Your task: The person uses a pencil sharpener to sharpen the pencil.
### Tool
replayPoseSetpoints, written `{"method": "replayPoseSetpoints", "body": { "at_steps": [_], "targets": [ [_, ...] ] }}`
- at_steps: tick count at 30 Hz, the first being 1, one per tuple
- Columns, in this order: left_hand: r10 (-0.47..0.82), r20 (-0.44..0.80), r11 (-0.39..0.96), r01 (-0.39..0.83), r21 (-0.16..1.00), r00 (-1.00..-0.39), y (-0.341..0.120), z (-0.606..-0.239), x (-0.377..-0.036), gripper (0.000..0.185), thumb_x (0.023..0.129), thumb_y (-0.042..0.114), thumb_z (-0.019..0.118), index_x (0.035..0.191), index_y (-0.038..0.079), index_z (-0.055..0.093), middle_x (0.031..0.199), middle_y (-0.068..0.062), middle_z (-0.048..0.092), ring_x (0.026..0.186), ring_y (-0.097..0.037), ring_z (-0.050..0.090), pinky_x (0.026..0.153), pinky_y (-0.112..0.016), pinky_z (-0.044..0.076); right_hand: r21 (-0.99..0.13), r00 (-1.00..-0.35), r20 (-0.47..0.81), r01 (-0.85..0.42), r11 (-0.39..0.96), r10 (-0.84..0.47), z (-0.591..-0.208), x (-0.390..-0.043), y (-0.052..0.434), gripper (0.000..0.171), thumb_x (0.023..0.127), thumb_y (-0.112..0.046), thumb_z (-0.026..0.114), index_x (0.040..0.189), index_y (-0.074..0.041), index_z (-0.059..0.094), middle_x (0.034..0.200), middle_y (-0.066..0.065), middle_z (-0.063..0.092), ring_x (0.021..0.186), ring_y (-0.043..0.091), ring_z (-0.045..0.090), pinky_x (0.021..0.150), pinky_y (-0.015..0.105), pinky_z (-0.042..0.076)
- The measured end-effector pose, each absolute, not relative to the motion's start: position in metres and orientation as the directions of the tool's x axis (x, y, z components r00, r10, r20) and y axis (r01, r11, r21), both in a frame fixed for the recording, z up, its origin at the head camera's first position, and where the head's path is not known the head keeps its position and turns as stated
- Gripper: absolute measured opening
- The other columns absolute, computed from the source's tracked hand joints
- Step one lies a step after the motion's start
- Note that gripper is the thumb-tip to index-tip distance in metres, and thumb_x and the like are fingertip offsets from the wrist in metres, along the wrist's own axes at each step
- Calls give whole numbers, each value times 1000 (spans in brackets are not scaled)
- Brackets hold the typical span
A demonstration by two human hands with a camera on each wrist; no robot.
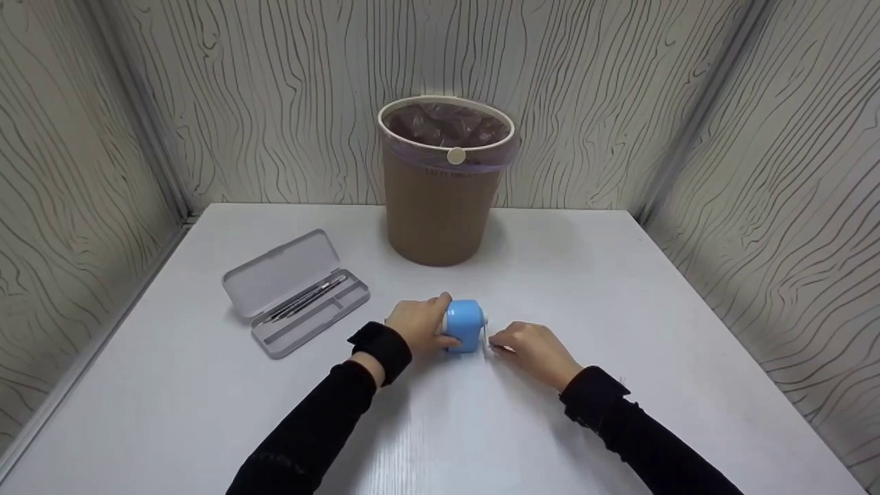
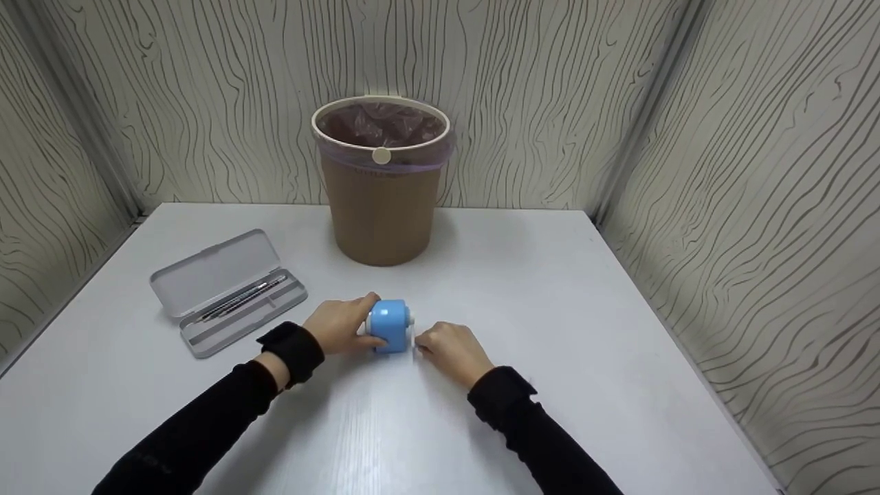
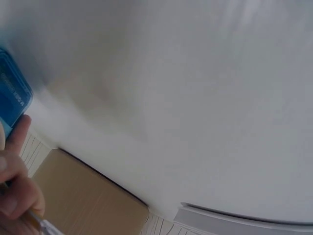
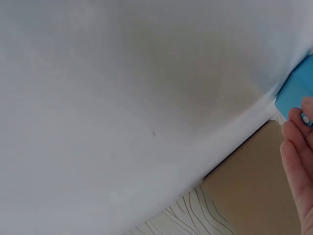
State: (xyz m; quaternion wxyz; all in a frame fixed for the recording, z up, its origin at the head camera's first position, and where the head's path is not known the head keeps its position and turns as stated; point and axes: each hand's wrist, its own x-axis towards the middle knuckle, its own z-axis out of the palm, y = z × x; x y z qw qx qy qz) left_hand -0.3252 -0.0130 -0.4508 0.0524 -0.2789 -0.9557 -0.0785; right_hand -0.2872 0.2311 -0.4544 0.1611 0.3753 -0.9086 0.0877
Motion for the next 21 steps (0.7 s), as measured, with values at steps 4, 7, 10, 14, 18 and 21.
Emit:
{"method": "replayPoseSetpoints", "body": {
  "at_steps": [4,7,10,14,18,21],
  "targets": [
    [519,132,834,534,137,-844,-13,-451,-325,70,89,58,73,133,10,49,116,-10,76,96,-24,76,82,-38,62,-40,-671,360,-706,707,-648,-450,-284,232,14,84,-2,80,97,-6,81,89,5,81,83,18,77,75,33,63],
    [518,124,834,532,145,-846,-13,-452,-327,71,88,58,73,135,10,49,118,-10,75,98,-25,76,84,-38,62,-35,-665,376,-706,708,-645,-447,-282,232,14,83,-2,81,97,-7,81,88,5,81,81,17,77,74,32,63],
    [518,114,835,530,148,-848,-13,-453,-328,72,88,59,73,137,11,48,120,-10,75,100,-25,76,86,-38,61,-23,-655,392,-709,705,-646,-443,-281,232,14,83,-3,81,97,-6,81,87,4,81,80,17,76,74,31,63],
    [517,104,836,527,154,-850,-13,-453,-330,73,89,59,72,138,12,47,121,-11,75,101,-25,76,88,-39,61,8,-633,420,-714,700,-650,-438,-282,232,15,82,-1,82,97,-6,81,87,4,81,79,17,76,72,30,63],
    [518,102,835,528,157,-850,-13,-452,-329,72,89,58,72,138,11,47,121,-11,74,103,-25,76,90,-39,61,25,-619,448,-713,701,-646,-433,-283,233,15,83,-2,82,97,-6,80,86,4,81,79,17,76,70,30,62],
    [528,113,831,539,137,-842,-13,-452,-328,70,89,58,73,135,11,48,118,-10,75,99,-24,76,87,-38,62,46,-604,473,-710,702,-642,-429,-284,233,13,83,-4,82,96,-8,80,85,2,80,77,16,75,68,28,61]
  ]
}}
